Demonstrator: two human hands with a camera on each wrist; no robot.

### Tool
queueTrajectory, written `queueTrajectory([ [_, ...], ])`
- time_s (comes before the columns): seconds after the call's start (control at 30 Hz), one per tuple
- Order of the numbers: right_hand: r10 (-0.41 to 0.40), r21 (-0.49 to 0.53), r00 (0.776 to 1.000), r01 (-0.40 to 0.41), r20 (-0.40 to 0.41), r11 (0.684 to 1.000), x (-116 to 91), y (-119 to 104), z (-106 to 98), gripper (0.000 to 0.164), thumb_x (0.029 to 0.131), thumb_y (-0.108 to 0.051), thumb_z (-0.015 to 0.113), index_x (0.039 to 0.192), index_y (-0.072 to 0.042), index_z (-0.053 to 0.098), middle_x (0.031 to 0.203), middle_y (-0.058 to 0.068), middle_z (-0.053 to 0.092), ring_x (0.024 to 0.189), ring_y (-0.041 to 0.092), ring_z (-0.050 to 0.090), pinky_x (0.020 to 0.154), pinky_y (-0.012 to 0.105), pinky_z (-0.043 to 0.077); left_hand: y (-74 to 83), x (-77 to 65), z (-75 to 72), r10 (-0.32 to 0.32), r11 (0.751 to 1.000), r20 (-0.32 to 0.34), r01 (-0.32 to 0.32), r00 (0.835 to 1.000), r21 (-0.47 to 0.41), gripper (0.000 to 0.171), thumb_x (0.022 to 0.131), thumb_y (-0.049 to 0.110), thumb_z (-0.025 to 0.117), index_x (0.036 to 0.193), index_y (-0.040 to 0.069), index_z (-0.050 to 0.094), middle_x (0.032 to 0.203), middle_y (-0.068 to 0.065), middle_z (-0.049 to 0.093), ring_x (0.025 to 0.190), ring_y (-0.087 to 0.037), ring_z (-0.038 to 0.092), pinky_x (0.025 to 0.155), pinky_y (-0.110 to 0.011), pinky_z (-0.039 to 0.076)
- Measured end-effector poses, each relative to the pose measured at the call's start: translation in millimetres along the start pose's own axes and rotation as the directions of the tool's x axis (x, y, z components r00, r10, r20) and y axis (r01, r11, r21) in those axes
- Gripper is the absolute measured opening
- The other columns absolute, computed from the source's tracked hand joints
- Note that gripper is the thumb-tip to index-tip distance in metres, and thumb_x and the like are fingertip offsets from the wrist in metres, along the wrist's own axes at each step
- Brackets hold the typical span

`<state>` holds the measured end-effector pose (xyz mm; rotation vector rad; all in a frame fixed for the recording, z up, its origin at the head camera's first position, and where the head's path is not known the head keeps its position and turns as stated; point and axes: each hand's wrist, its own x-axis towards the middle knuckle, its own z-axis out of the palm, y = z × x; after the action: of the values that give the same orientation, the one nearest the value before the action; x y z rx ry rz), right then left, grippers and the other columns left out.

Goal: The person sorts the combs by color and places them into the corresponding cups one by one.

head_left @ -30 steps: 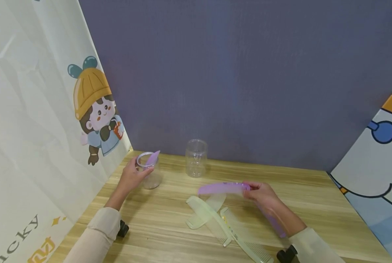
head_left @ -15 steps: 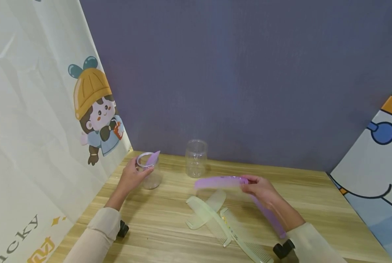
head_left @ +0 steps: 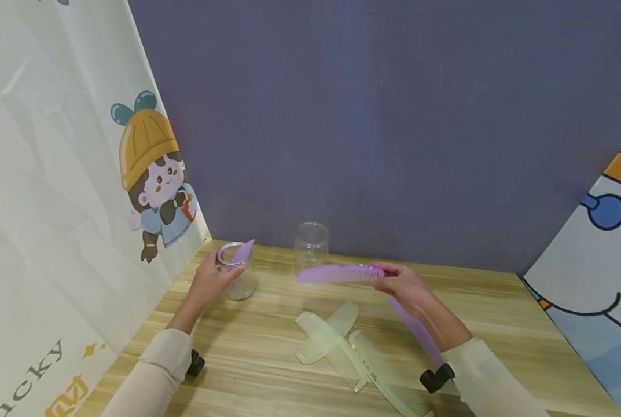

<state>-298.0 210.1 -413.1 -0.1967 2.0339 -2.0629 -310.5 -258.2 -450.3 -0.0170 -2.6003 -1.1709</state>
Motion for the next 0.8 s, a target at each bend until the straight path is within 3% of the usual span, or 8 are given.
queueTrajectory([
  [0.33,-0.035,0.080,0.999,0.035,-0.008,0.996,18,-18,19,0.061,0.093,0.008,0.064,0.148,0.017,0.037,0.102,-0.005,0.065,0.089,0.002,0.064,0.079,0.015,0.057,2.3,0.2,-0.1,0.001,1.000,0.000,-0.001,1.000,-0.003,0.086,0.089,0.041,0.078,0.148,-0.007,0.039,0.137,-0.031,0.054,0.122,-0.045,0.056,0.100,-0.058,0.050],
  [0.8,-0.008,0.115,0.999,0.012,-0.032,0.993,40,-56,51,0.056,0.096,0.003,0.065,0.149,0.006,0.046,0.113,0.001,0.064,0.088,0.004,0.069,0.081,0.015,0.058,1.5,-0.3,-0.5,0.008,1.000,-0.015,-0.008,1.000,0.015,0.085,0.089,0.041,0.078,0.148,-0.007,0.040,0.135,-0.030,0.055,0.116,-0.040,0.057,0.096,-0.054,0.050],
])
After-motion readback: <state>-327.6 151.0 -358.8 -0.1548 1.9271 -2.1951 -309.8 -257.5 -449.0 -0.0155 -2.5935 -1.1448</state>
